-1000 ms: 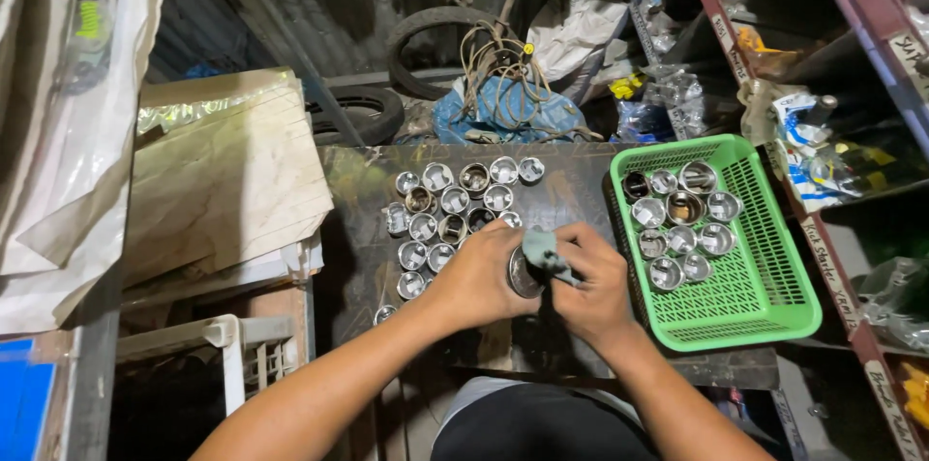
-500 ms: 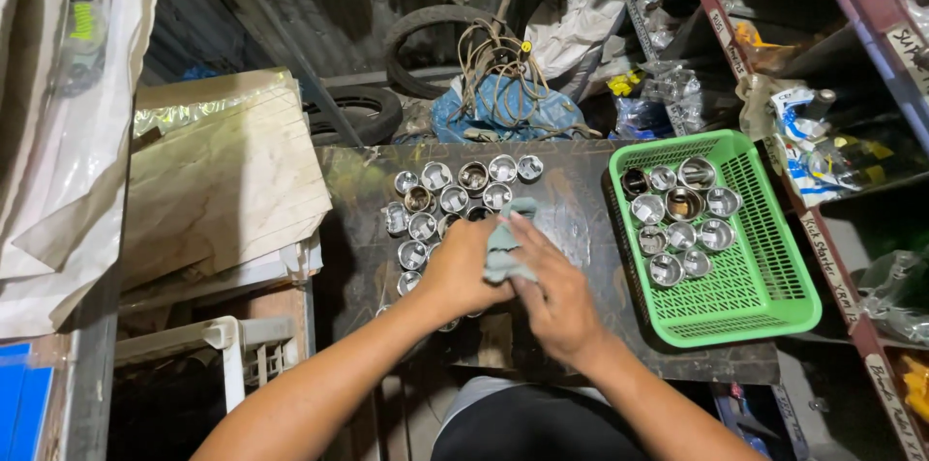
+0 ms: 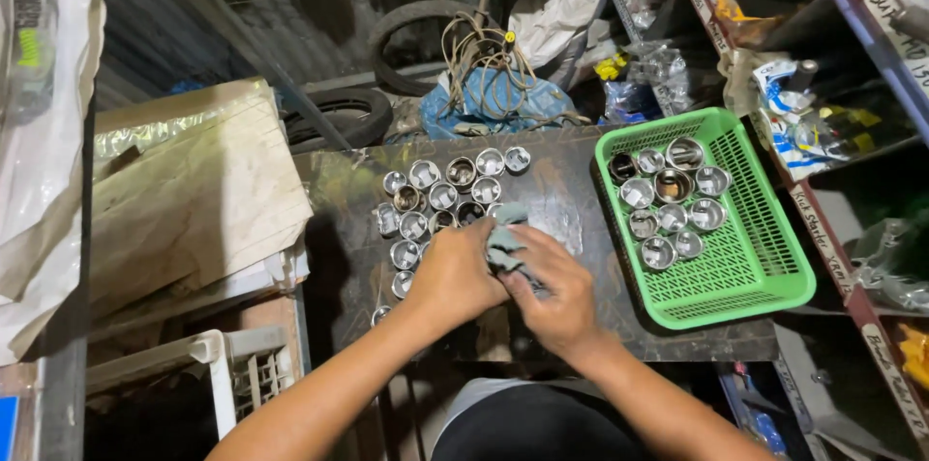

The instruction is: Cleaning and inspecting motorcycle engine pistons using a cloth and organizing them into a basket.

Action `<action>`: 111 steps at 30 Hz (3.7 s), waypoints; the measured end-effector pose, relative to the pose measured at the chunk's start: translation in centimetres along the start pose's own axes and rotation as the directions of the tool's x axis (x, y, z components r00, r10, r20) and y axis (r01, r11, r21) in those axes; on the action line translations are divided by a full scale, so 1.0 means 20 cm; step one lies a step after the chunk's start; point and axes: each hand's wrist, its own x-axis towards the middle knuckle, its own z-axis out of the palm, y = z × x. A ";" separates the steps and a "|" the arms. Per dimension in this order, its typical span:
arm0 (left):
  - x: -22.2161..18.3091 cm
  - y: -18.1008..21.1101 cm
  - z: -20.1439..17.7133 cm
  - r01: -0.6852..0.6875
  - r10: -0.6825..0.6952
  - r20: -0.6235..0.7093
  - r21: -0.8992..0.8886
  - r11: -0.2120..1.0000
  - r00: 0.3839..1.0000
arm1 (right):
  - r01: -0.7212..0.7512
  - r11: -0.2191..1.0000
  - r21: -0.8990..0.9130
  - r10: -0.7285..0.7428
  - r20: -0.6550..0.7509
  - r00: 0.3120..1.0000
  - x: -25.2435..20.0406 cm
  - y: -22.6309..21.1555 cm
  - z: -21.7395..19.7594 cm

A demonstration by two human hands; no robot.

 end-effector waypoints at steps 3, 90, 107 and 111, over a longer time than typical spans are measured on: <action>0.01 -0.03 -0.02 0.045 -0.044 0.022 -0.045 0.998 0.999 | -0.013 0.998 -0.061 0.015 0.032 0.999 -0.03 -0.02 0.03; 0.75 0.52 2.00 0.250 -0.147 0.428 -0.197 0.948 0.892 | -0.891 0.343 0.297 0.932 -0.223 0.284 -0.70 1.09 -1.33; 0.70 0.53 1.84 0.077 -0.019 0.168 -0.346 0.935 0.986 | -0.894 0.420 0.157 0.888 -0.274 0.369 -0.68 1.19 -1.23; 0.64 0.32 1.72 0.204 -0.170 0.115 -0.459 0.865 0.979 | -0.893 0.428 0.142 0.902 -0.133 0.411 -0.53 1.01 -1.02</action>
